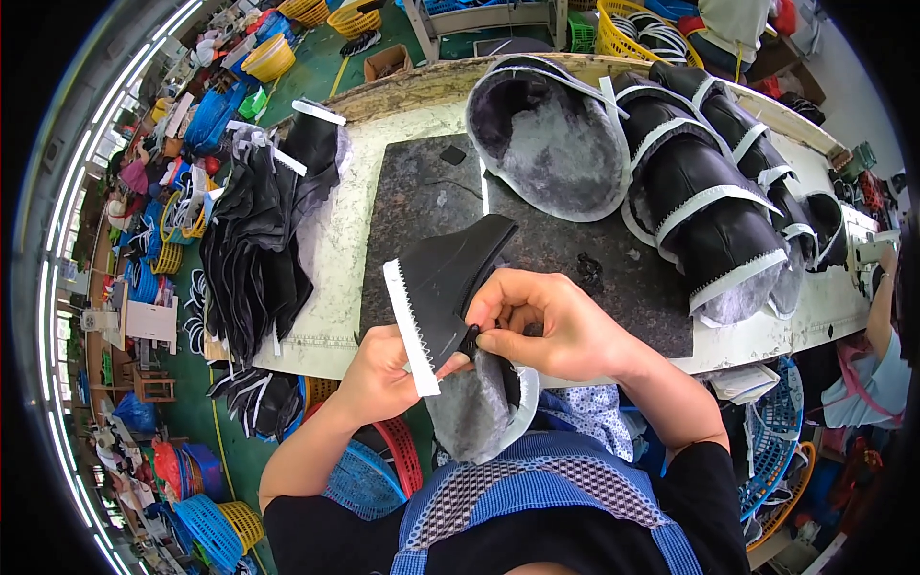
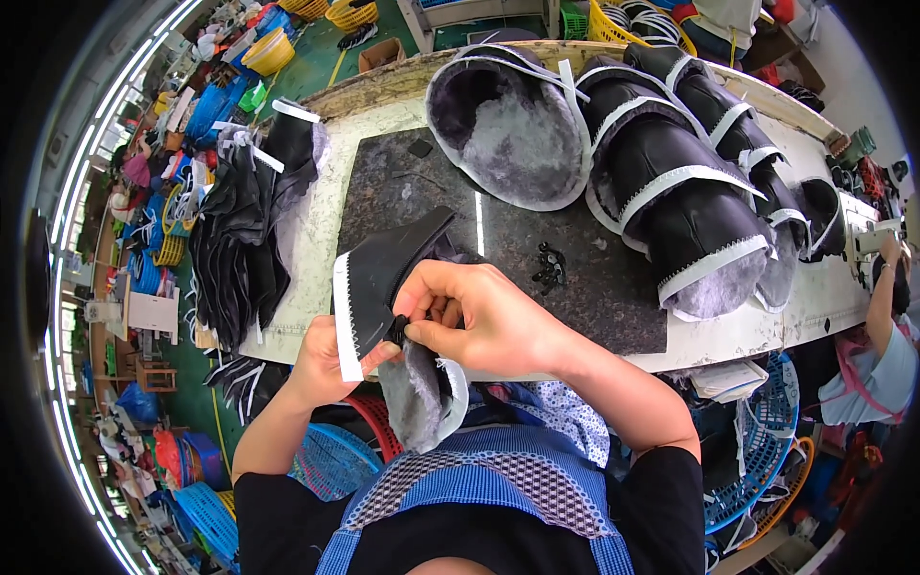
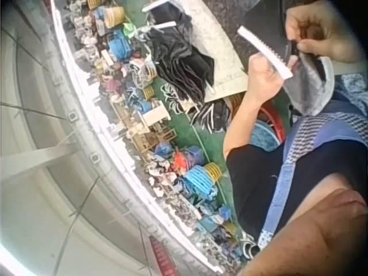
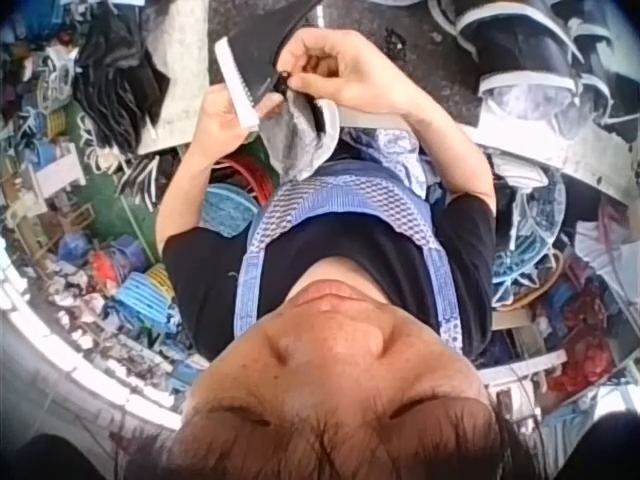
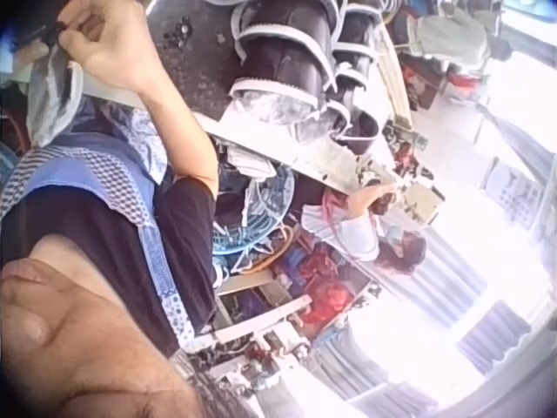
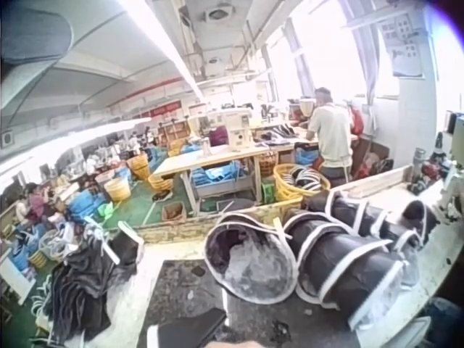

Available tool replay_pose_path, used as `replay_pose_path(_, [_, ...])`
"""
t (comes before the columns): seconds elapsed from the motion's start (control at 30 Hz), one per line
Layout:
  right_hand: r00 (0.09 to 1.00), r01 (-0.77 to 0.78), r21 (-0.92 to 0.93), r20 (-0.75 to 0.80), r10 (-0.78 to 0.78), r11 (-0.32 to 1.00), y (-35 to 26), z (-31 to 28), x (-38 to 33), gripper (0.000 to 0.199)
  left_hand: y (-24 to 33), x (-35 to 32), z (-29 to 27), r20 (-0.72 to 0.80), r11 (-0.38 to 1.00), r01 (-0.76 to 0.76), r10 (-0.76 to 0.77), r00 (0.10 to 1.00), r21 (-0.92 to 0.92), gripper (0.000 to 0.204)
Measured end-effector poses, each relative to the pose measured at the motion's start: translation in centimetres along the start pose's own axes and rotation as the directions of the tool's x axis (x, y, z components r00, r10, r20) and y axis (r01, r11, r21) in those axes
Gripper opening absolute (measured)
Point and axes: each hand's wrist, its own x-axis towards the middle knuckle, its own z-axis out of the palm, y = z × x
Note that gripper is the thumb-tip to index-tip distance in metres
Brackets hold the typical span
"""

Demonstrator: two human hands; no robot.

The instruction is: Manually assemble shoe upper components by inserting zippers and lining.

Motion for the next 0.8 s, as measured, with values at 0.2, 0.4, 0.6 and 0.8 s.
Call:
replay_pose_path(0.2, [1.000,0.015,-0.027,0.019,-0.014,1.000,0.1,-0.1,-0.1,0.013,-0.1,-0.5,0.3,-0.037,0.967,0.133,-0.145,0.989,-0.219,0.014])
replay_pose_path(0.4, [1.000,0.012,0.122,0.005,-0.013,0.992,0.9,0.3,0.0,0.009,0.0,-0.5,1.0,-0.090,0.964,0.136,-0.160,0.983,-0.230,0.009])
replay_pose_path(0.6, [0.983,0.091,-0.195,-0.136,-0.119,0.976,0.1,1.4,-0.2,0.011,0.1,-0.4,1.7,-0.179,0.988,0.079,-0.103,0.978,-0.134,0.007])
replay_pose_path(0.8, [0.980,0.108,-0.158,-0.149,-0.132,0.982,0.6,1.6,0.0,0.012,1.0,-0.3,1.5,-0.211,0.995,0.078,-0.088,0.973,-0.055,0.010])
